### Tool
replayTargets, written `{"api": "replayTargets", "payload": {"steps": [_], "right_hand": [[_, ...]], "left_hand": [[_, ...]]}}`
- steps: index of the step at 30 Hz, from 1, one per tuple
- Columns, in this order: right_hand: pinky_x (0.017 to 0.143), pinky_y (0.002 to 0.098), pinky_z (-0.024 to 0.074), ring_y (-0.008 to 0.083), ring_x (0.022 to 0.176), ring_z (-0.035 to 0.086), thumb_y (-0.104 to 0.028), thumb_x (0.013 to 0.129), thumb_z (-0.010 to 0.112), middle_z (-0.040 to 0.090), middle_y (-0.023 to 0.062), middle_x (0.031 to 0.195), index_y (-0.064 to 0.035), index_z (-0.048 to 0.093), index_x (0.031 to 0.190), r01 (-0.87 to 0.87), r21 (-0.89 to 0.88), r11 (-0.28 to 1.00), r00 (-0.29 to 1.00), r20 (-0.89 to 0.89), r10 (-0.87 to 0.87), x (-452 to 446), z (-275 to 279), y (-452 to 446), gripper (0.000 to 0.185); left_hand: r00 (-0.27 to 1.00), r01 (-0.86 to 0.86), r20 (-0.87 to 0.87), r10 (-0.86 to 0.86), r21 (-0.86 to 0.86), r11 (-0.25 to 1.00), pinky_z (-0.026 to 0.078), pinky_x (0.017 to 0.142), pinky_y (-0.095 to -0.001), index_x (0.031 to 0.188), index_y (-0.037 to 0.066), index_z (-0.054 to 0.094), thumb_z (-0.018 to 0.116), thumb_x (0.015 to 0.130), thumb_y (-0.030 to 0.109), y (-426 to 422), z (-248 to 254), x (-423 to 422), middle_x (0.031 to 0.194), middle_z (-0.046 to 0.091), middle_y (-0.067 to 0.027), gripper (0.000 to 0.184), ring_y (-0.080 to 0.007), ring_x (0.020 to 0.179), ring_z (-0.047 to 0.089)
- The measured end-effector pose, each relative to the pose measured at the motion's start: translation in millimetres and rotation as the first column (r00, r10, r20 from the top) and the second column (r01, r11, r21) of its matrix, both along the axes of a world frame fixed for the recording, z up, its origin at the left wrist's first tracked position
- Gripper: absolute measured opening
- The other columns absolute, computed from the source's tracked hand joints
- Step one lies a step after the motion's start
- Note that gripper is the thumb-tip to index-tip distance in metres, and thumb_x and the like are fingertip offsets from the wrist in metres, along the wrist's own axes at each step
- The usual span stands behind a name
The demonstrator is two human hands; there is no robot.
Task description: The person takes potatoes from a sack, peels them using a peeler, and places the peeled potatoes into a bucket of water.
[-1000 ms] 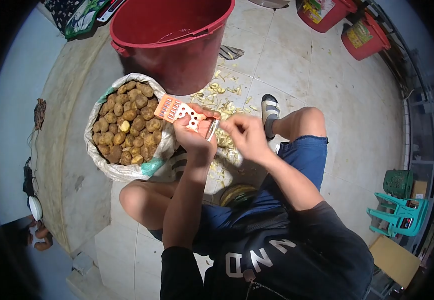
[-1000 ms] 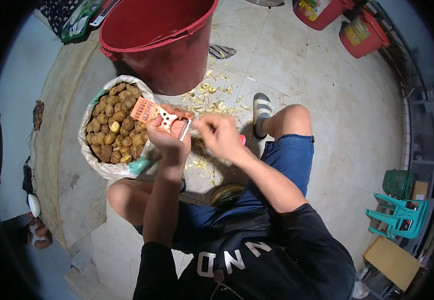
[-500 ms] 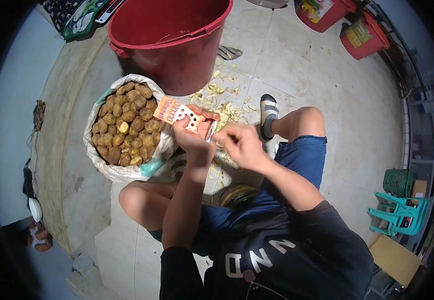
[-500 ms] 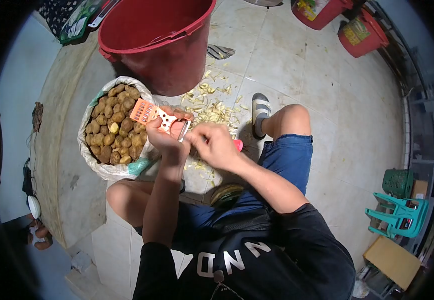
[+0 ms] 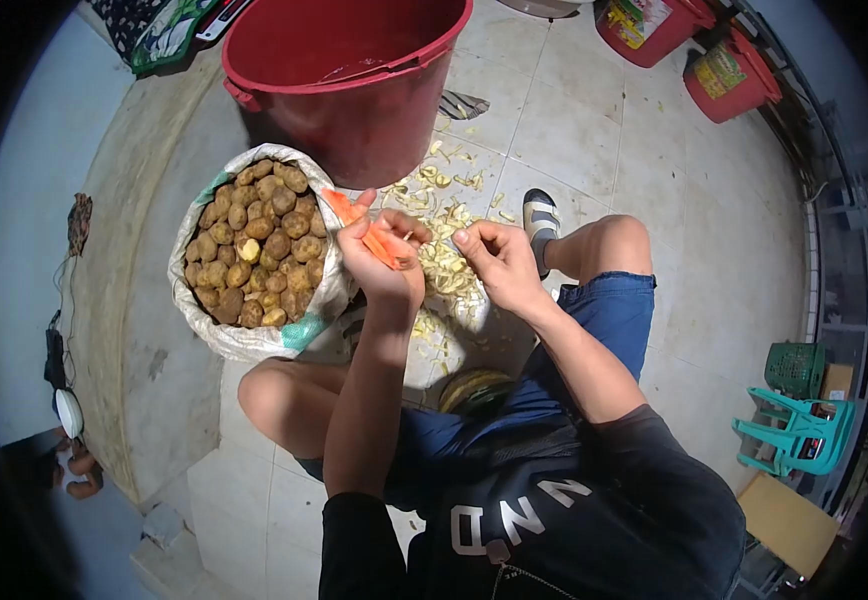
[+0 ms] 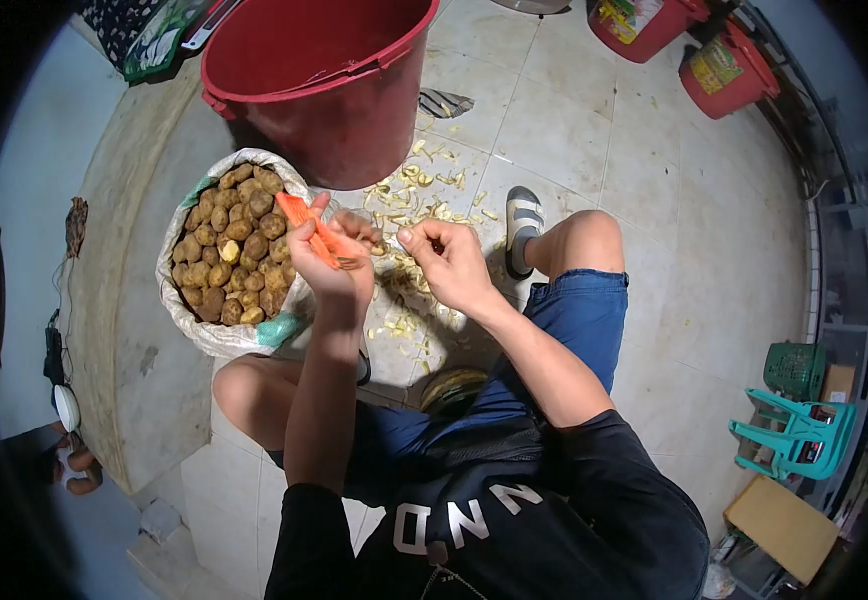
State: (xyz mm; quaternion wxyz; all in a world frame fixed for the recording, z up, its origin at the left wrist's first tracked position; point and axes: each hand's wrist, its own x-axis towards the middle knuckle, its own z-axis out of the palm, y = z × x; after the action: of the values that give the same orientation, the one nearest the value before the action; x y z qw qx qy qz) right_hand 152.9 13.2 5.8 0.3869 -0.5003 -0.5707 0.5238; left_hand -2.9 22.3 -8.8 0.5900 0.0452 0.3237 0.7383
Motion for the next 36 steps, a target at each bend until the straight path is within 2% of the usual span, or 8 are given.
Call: {"api": "replayTargets", "payload": {"steps": [3,5,10,15,24,28,30,36], "right_hand": [[0.049,0.0276,0.0323,0.0058,0.056,0.039,-0.027,0.094,0.061,0.047,-0.0032,0.057,0.0008,0.061,0.074,0.003,0.032,0.999,0.999,0.036,-0.004,-1,1,-1,0.035],[0.049,0.0277,0.0327,0.0059,0.056,0.039,-0.027,0.094,0.061,0.048,-0.0028,0.057,0.0011,0.061,0.074,0.003,0.049,0.999,0.999,0.052,-0.006,-2,0,-1,0.035],[0.049,0.0284,0.0341,0.0066,0.055,0.041,-0.025,0.094,0.061,0.049,0.0003,0.056,0.0021,0.062,0.075,0.015,0.088,0.996,0.994,0.107,-0.024,-6,10,-3,0.033],[0.049,0.0321,0.0383,0.0145,0.050,0.047,-0.020,0.092,0.062,0.054,0.0123,0.057,0.0028,0.063,0.076,-0.001,0.256,0.967,0.972,0.228,-0.060,-8,14,-4,0.028],[0.050,0.0355,0.0403,0.0242,0.051,0.052,-0.016,0.090,0.064,0.055,0.0139,0.061,0.0023,0.062,0.075,-0.002,0.380,0.925,0.958,0.267,-0.108,-10,22,-6,0.023],[0.050,0.0357,0.0399,0.0239,0.051,0.052,-0.015,0.090,0.064,0.055,0.0139,0.061,0.0023,0.061,0.074,-0.052,0.424,0.904,0.956,0.283,-0.078,-9,18,-7,0.024],[0.048,0.0306,0.0349,0.0143,0.050,0.044,-0.019,0.092,0.064,0.051,0.0092,0.059,0.0030,0.061,0.075,-0.003,0.397,0.918,0.962,0.250,-0.105,-9,19,-5,0.028],[0.048,0.0310,0.0364,0.0151,0.051,0.047,-0.016,0.092,0.064,0.053,0.0098,0.060,0.0033,0.061,0.074,-0.005,0.390,0.921,0.965,0.242,-0.098,-9,19,-4,0.026]], "left_hand": [[0.998,0.057,0.001,-0.057,0.083,0.995,0.048,0.067,-0.0437,0.124,0.003,0.046,0.036,0.086,0.033,-2,13,5,0.074,0.056,-0.0096,0.050,-0.0257,0.070,0.056],[0.985,0.131,-0.127,-0.116,0.119,0.984,0.050,0.069,-0.0406,0.130,0.001,0.043,0.029,0.088,0.031,-2,11,5,0.081,0.060,-0.0138,0.053,-0.0253,0.074,0.059],[0.990,0.128,-0.080,-0.117,0.144,0.981,0.051,0.070,-0.0421,0.127,0.001,0.045,0.029,0.086,0.029,-4,14,8,0.082,0.060,-0.0130,0.052,-0.0245,0.077,0.059],[0.991,0.097,-0.113,-0.074,0.205,0.974,0.052,0.070,-0.0426,0.123,0.000,0.047,0.030,0.085,0.027,-6,14,9,0.080,0.059,-0.0113,0.050,-0.0239,0.076,0.059],[0.989,0.046,-0.150,-0.010,0.238,0.970,0.052,0.068,-0.0429,0.115,-0.003,0.045,0.031,0.084,0.026,-8,14,12,0.079,0.056,-0.0139,0.045,-0.0262,0.073,0.058],[0.994,0.014,-0.106,0.009,0.211,0.977,0.051,0.068,-0.0436,0.114,-0.002,0.045,0.031,0.084,0.026,-8,17,13,0.078,0.056,-0.0141,0.043,-0.0267,0.072,0.057],[0.993,0.010,-0.119,0.015,0.209,0.978,0.050,0.069,-0.0439,0.114,-0.002,0.045,0.031,0.084,0.026,-9,17,12,0.077,0.056,-0.0141,0.043,-0.0267,0.072,0.057],[0.993,-0.016,-0.115,0.037,0.183,0.983,0.050,0.070,-0.0443,0.114,-0.002,0.045,0.031,0.084,0.027,-9,19,14,0.078,0.056,-0.0144,0.043,-0.0273,0.072,0.057]]}}
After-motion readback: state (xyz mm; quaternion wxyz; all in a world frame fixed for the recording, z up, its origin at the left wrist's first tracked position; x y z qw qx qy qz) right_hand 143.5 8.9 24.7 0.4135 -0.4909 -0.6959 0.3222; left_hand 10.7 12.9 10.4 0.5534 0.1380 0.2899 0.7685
